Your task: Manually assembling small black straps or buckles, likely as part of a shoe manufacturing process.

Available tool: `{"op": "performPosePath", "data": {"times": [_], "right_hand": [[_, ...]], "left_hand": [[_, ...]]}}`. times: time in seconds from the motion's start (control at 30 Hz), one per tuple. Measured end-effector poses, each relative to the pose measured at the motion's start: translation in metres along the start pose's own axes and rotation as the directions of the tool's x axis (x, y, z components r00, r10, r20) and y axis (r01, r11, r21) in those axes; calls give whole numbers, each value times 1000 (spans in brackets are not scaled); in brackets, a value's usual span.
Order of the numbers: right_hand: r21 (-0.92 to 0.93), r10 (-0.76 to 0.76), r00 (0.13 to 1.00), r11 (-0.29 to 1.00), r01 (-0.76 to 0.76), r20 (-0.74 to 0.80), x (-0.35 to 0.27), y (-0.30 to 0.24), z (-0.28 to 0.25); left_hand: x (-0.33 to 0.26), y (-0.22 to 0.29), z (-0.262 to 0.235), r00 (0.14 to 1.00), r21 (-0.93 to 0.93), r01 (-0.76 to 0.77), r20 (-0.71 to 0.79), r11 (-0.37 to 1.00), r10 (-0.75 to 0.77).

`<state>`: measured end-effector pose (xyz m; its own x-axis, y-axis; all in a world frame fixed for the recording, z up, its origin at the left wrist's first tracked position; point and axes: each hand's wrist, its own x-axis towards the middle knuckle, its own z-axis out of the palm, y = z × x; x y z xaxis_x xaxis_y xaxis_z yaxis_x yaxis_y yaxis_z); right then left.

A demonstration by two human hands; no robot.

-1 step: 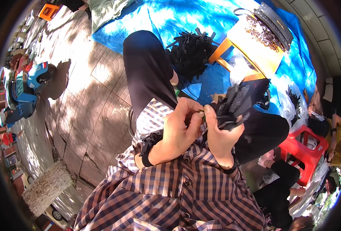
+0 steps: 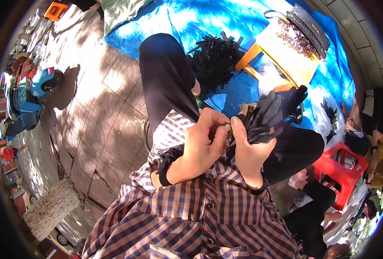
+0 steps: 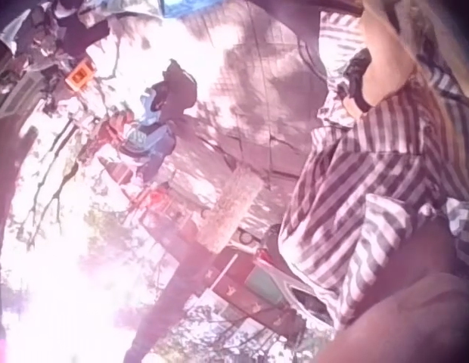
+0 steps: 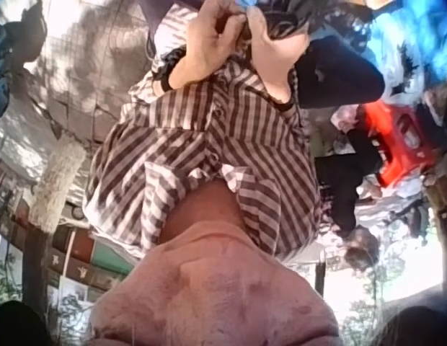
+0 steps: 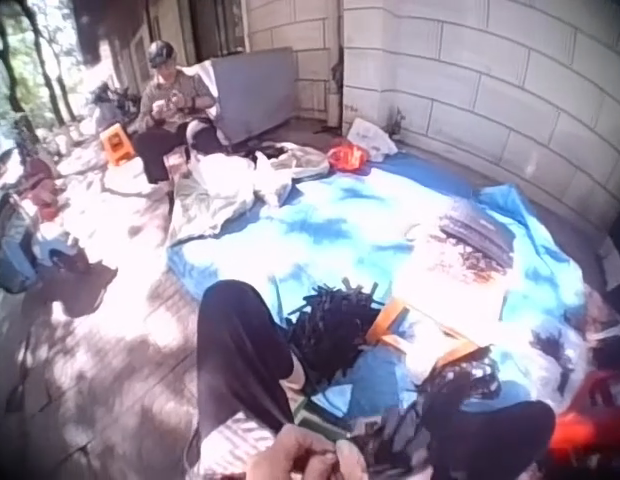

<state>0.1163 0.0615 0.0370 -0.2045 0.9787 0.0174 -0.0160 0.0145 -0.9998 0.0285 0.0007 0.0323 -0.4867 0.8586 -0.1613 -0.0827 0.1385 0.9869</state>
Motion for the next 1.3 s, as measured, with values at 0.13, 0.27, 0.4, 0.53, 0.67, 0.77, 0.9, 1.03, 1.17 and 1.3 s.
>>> {"op": "performPosePath", "data": {"times": [0.13,0.27,0.4,0.53,0.67,0.77,0.9,1.03,1.17,1.3], "right_hand": [[144,118,987,981,-134,113,7,-1,-6],[432,293,938,833,-347,187,12,-10,-10],[398,280,943,856,-329,178,16,-12,-16],[472,447,835,689,-550,320,21,-16,-19],[500,435,806,634,-590,401,29,-13,-19],[526,445,821,630,-571,357,28,-14,-17],[466,439,822,678,-568,363,25,-13,-18],[455,342,877,756,-470,338,24,-5,-16],[380,295,895,827,-415,335,23,-1,-16],[315,256,889,868,-384,378,21,-2,-14]], "left_hand": [[1,-2,0,997,-41,-78,20,996,79],[8,-9,-8,910,45,-392,167,919,380],[18,-20,-18,859,-90,-398,313,913,405],[9,-17,-13,779,73,-613,223,787,586],[13,-24,-12,728,127,-683,195,719,657],[13,-28,-11,745,81,-662,176,745,643],[13,-30,-15,773,52,-621,203,782,601],[13,-27,-22,835,-38,-491,263,870,483],[24,-16,-37,827,-44,-338,464,940,319],[33,-13,-47,800,-296,-1,572,955,178]]}}
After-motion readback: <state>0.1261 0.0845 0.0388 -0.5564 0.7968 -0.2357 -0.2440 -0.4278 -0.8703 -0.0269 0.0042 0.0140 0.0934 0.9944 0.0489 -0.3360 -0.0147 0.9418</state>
